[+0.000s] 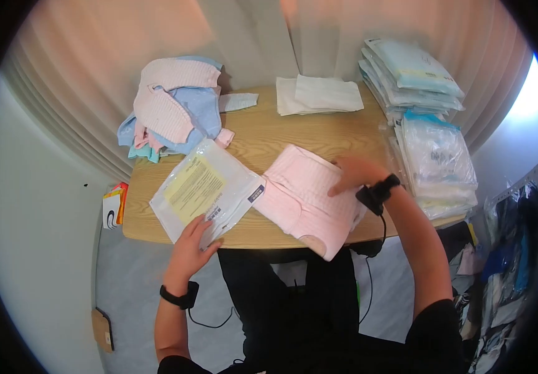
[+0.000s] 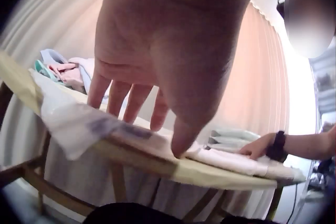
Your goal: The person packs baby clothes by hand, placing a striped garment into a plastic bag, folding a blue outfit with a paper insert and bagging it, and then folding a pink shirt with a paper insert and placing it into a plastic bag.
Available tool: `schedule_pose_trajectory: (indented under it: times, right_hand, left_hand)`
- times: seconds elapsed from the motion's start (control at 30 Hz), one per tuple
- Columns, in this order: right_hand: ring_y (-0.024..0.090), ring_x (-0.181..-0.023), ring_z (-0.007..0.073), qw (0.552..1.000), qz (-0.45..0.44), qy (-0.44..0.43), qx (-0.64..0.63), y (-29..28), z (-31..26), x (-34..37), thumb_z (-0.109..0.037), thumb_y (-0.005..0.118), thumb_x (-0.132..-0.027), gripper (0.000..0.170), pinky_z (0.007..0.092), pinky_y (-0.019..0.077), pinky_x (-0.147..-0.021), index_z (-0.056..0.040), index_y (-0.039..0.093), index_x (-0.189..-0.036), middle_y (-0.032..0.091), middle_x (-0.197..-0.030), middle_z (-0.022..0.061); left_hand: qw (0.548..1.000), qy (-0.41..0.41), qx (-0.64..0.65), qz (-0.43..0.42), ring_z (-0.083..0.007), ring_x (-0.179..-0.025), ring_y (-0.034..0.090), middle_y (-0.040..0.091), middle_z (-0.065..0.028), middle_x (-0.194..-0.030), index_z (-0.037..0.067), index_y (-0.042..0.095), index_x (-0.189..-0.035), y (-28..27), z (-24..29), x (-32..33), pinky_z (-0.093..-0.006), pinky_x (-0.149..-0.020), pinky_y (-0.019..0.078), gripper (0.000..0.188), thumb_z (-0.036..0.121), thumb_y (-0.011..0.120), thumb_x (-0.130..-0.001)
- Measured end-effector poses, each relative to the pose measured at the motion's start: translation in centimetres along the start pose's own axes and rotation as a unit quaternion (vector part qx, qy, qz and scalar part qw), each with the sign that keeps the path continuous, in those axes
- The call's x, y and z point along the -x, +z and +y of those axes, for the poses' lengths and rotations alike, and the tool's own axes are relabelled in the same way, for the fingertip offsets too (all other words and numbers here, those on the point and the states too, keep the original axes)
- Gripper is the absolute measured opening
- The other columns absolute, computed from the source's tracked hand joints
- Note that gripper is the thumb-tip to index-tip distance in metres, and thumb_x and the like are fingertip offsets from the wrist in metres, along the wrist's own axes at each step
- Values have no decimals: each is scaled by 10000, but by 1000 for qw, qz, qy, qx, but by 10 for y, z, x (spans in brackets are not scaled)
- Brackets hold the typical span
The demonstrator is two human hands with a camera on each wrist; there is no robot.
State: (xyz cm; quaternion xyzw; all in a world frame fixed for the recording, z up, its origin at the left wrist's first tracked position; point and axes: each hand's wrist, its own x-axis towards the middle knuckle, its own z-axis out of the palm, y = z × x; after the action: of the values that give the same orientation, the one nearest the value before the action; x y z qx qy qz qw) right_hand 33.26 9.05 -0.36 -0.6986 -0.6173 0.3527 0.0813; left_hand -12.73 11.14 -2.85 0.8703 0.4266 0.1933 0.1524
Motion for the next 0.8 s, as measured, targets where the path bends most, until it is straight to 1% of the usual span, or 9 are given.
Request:
schedule_pose_trajectory:
  times: [0.07, 0.1, 0.2, 0.33, 0.43, 0.53, 0.63, 0.73, 0.8]
  right_hand:
    - [672, -964, 281, 998, 15, 31, -43, 17, 6, 19, -365, 852, -657, 730, 358, 530, -833, 18, 608, -1229, 700, -1093, 162]
    - [666, -981, 267, 996, -15, 16, -87, 18, 1, 36, -352, 831, -698, 674, 354, 519, -859, 19, 620, -1220, 691, -1128, 177]
    - [659, -985, 236, 979, -15, -41, -201, 47, 20, 65, -330, 784, -767, 589, 336, 510, -871, 29, 630, -1208, 701, -1081, 167]
    - [615, -1042, 181, 935, 43, -95, -339, 96, 25, 104, -194, 689, -871, 517, 325, 497, -900, 40, 541, -1308, 664, -1161, 121]
    - [577, -1093, 155, 889, 104, -138, -423, 134, 31, 123, -62, 612, -913, 522, 317, 477, -948, 36, 440, -1396, 600, -1273, 100]
    - [579, -1109, 156, 821, 179, -96, -534, 162, 42, 140, -54, 605, -914, 518, 314, 478, -961, 20, 440, -1400, 588, -1294, 95]
    - [587, -1117, 159, 728, 196, -75, -653, 172, 48, 166, -38, 596, -916, 503, 317, 485, -963, 1, 450, -1396, 591, -1291, 89]
    - [594, -1116, 162, 675, 177, -74, -713, 175, 40, 199, -23, 588, -918, 487, 321, 494, -954, -12, 462, -1388, 596, -1288, 80]
    - [587, -1128, 156, 687, 161, -59, -706, 186, 40, 213, -12, 581, -921, 488, 310, 484, -965, -9, 455, -1393, 596, -1288, 76]
  left_hand:
    - [1000, 4, -9, -6, -363, -1198, 569, 593, -180, -1306, 53, 632, -1203, 9, -7, -7, -408, -996, 476, 406, 226, 739, -852]
    - [1000, 12, -6, -7, -358, -1189, 578, 599, -180, -1299, 51, 626, -1210, 9, -11, -8, -406, -992, 478, 399, 210, 728, -859]
    - [999, 42, -33, -2, -360, -1136, 603, 620, -172, -1262, 45, 623, -1205, 10, -9, -6, -411, -945, 503, 371, 195, 704, -876]
    - [989, 98, -98, 50, -377, -996, 648, 653, -169, -1162, 38, 577, -1224, 20, -11, -10, -433, -833, 544, 359, 138, 647, -887]
    - [990, 34, -136, -21, -387, -885, 663, 660, -174, -1089, 38, 529, -1230, 17, 9, -17, -448, -734, 555, 388, 73, 616, -854]
    - [981, 30, -175, -75, -386, -842, 663, 659, -171, -1062, 43, 515, -1217, 19, 21, -30, -452, -684, 552, 417, 20, 602, -809]
    - [976, 115, -170, -73, -366, -847, 669, 656, -149, -1095, 31, 522, -1193, 31, 25, -42, -445, -694, 556, 417, 1, 603, -785]
    - [959, 232, -164, -23, -331, -896, 650, 609, -137, -1229, 12, 498, -1260, 42, 44, -46, -431, -705, 558, 498, -15, 595, -772]
    - [961, 219, -163, -46, -334, -977, 619, 535, -133, -1347, 21, 472, -1319, 48, 70, -45, -423, -764, 557, 572, -30, 596, -763]
